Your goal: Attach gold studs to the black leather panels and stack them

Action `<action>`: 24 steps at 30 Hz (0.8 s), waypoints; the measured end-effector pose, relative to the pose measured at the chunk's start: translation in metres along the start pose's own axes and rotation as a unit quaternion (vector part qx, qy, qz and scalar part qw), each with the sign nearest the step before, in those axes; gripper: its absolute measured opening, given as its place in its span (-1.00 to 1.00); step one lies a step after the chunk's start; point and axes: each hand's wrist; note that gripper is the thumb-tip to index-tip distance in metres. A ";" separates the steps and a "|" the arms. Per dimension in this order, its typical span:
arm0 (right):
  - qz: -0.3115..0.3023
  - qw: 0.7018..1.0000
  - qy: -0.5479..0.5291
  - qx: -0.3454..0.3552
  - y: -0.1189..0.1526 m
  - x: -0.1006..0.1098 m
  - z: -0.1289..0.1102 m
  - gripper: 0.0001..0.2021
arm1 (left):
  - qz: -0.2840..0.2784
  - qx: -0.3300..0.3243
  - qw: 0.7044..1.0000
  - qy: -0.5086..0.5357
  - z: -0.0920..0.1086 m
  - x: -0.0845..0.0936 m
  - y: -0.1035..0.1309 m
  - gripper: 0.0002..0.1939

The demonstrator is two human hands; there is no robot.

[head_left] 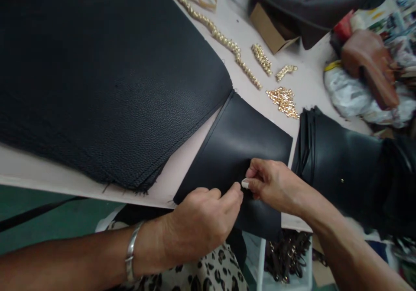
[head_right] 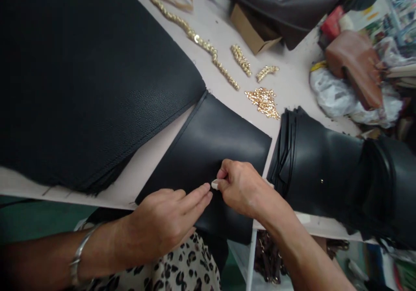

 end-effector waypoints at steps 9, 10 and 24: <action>0.065 0.994 -0.048 0.069 -0.012 0.039 0.019 -0.76 | 0.035 -0.007 0.999 -0.015 -0.005 -0.005 -0.001 -0.59; 0.146 0.987 0.000 0.062 -0.017 0.049 0.023 -0.69 | 0.036 -0.005 0.999 -0.013 -0.005 -0.007 -0.001 -0.57; 0.158 0.980 0.093 0.081 -0.043 0.119 0.026 -0.32 | 0.105 -0.002 0.992 -0.067 -0.033 -0.045 0.004 -0.57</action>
Point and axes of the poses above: each hand's wrist, its own y-axis away from the middle knuckle, its own x-axis out of the back of the hand, z = x × y, and after that the axes turned 13 degrees about -z, right-handed
